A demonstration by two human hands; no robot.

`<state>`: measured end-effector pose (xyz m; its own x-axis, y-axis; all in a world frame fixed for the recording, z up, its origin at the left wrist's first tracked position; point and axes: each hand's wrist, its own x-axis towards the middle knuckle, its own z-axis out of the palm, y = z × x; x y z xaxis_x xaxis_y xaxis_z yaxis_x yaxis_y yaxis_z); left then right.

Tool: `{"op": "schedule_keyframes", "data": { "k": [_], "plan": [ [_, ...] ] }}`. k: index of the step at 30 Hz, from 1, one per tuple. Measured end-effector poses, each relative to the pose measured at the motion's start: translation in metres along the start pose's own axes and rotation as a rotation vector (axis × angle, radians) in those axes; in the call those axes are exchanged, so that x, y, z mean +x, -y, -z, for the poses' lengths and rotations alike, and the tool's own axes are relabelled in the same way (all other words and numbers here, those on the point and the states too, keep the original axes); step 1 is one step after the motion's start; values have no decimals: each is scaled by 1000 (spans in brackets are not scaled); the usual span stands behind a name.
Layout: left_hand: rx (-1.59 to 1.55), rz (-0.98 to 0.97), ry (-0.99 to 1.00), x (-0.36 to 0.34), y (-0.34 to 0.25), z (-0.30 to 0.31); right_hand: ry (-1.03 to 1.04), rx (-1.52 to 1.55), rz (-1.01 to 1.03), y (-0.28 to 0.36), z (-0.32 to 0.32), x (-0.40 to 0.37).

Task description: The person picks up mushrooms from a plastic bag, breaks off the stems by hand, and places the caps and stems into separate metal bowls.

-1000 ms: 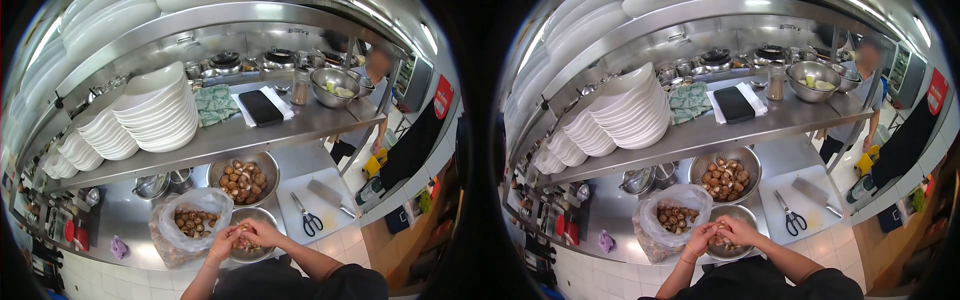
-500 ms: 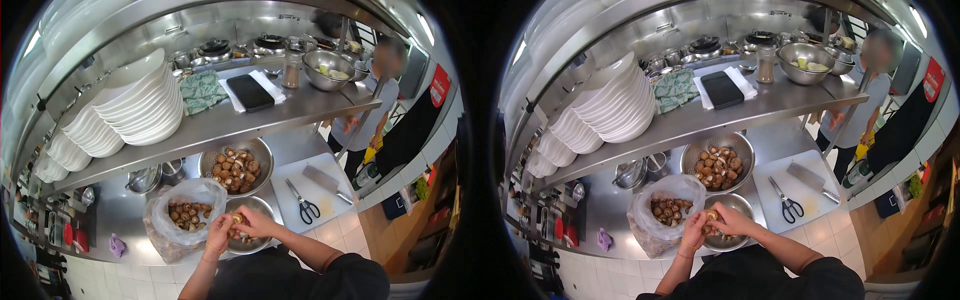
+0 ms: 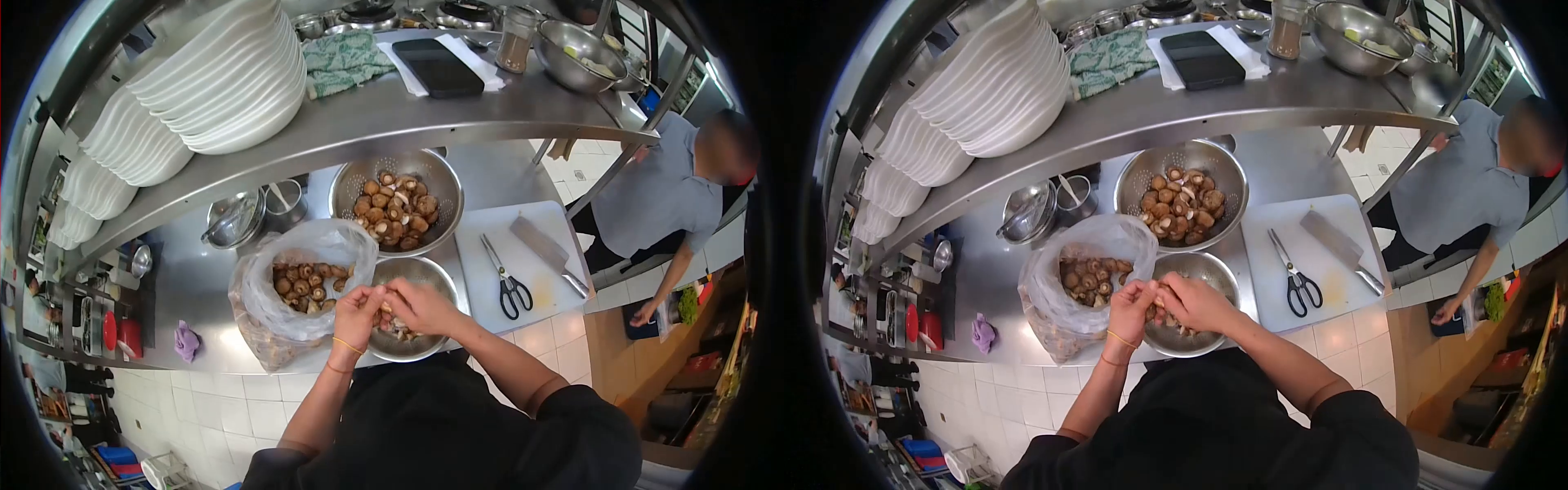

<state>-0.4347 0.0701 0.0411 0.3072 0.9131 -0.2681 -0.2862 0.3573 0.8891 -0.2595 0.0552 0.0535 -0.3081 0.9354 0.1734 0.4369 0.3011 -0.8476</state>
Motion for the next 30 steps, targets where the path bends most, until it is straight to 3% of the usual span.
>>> {"op": "schedule_keyframes", "data": {
  "k": [3,7,10,12,17,19,20,22,23,24,26,28,30],
  "plan": [
    [21,-31,-45,4,-1,-6,29,53,-5,1,3,3],
    [124,-44,-104,10,-5,-11,24,-110,-67,10,0,4],
    [132,-65,-118,22,-8,-12,-118,-191,63,2,-3,9],
    [139,-69,-156,25,-7,-15,-231,-473,180,3,-2,7],
    [217,-128,-196,28,-1,-21,-233,-653,114,14,-9,6],
    [591,-338,-287,34,11,-12,-265,-637,100,19,-12,7],
    [554,-364,-275,29,0,-19,-261,-476,25,8,-15,7],
    [500,-278,-230,38,5,-14,-328,-252,100,-9,-5,16],
    [498,-219,-223,38,-1,-19,-270,-46,-24,-9,1,16],
    [500,-254,-214,43,2,-20,-289,-59,4,-11,3,14],
    [556,-353,-156,60,10,-22,-338,246,-190,-16,9,14],
    [650,-383,-154,57,-10,-39,-371,305,-174,-14,20,8],
    [681,-499,-146,72,-19,-46,-419,922,-328,-1,40,10]
  ]
}}
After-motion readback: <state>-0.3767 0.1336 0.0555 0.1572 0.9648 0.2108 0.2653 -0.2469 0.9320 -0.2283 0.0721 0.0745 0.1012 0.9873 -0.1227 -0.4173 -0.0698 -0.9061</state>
